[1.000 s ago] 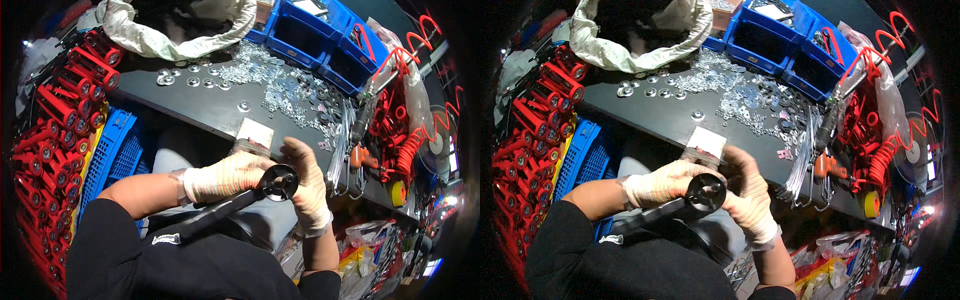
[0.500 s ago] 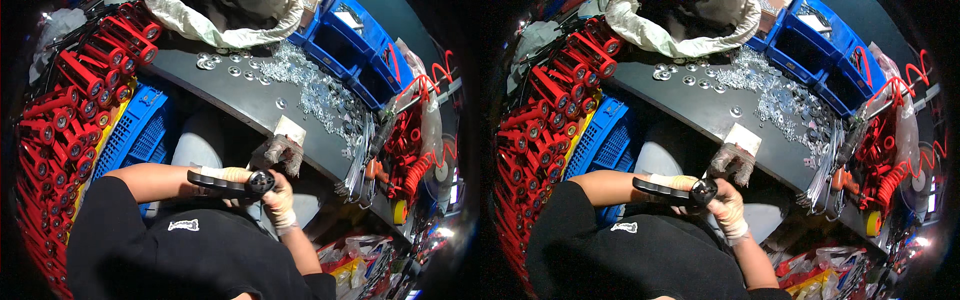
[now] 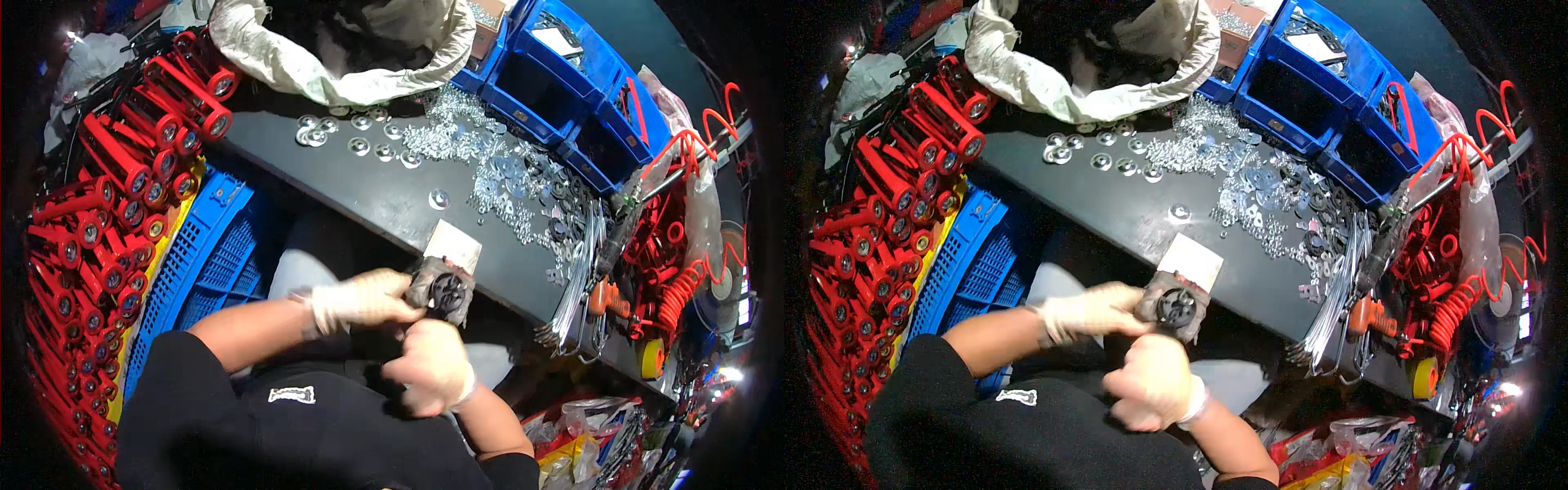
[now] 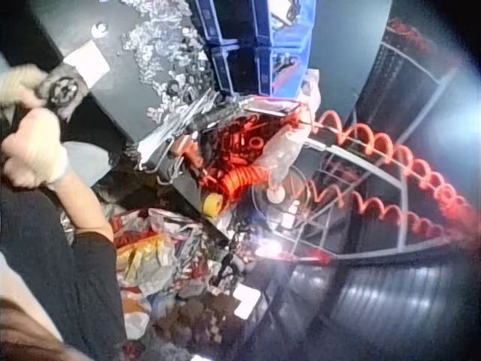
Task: The person assembles small metal hardware components using a pneumatic riveting tool.
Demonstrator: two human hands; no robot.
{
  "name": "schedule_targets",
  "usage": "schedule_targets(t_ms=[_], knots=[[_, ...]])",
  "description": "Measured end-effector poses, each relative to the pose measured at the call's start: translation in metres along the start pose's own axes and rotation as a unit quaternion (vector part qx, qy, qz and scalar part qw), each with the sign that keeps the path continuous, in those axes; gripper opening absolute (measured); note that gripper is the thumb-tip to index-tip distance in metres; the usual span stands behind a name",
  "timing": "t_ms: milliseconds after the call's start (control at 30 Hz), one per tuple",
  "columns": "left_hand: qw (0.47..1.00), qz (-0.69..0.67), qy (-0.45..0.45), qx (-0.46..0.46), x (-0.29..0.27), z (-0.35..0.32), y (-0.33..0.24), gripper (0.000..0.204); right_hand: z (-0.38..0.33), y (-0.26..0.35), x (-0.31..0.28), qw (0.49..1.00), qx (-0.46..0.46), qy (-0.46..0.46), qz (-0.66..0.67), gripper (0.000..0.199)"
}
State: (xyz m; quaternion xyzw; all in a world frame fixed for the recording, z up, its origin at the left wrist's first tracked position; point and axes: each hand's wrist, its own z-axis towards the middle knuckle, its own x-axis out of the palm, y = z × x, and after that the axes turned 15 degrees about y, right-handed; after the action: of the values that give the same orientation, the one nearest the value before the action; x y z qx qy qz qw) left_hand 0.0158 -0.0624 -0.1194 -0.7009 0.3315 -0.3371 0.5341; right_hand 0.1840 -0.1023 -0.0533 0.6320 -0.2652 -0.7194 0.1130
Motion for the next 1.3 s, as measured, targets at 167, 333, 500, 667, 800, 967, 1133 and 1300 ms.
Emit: schedule_targets(t_ms=[167, 333, 500, 667, 800, 967, 1133, 1300], knots=[[0.694, 0.583, -0.348, 0.239, -0.137, 0.084, -0.095, 0.018, 0.0, -0.007, 0.001, 0.987, -0.14, -0.045, 0.057, 0.034], [0.727, 0.657, -0.185, -0.077, -0.223, 0.151, -0.113, 0.019, -0.03, -0.045, -0.067, 0.964, -0.071, -0.042, 0.251, 0.035], [0.79, 0.552, -0.266, 0.022, -0.196, 0.143, -0.106, 0.017, -0.111, -0.187, -0.157, 0.739, 0.611, -0.138, -0.246, 0.032], [0.819, 0.374, -0.408, 0.152, -0.192, 0.132, -0.094, 0.022, -0.111, -0.236, -0.166, 0.653, 0.72, -0.012, -0.236, 0.025], [0.921, 0.187, -0.169, 0.299, -0.076, 0.074, -0.117, 0.027, -0.131, -0.19, -0.16, 0.698, 0.586, -0.228, -0.342, 0.022], [0.873, 0.354, 0.014, 0.336, -0.006, 0.021, -0.051, 0.024, -0.055, -0.061, -0.094, 0.759, 0.39, -0.416, 0.313, 0.027], [0.852, 0.415, -0.063, 0.313, -0.004, 0.02, -0.045, 0.04, -0.054, -0.009, -0.071, 0.688, 0.306, -0.44, 0.489, 0.025], [0.855, 0.375, -0.123, 0.336, 0.002, 0.024, -0.046, 0.047, -0.046, -0.03, -0.059, 0.84, 0.36, -0.181, 0.363, 0.025]])
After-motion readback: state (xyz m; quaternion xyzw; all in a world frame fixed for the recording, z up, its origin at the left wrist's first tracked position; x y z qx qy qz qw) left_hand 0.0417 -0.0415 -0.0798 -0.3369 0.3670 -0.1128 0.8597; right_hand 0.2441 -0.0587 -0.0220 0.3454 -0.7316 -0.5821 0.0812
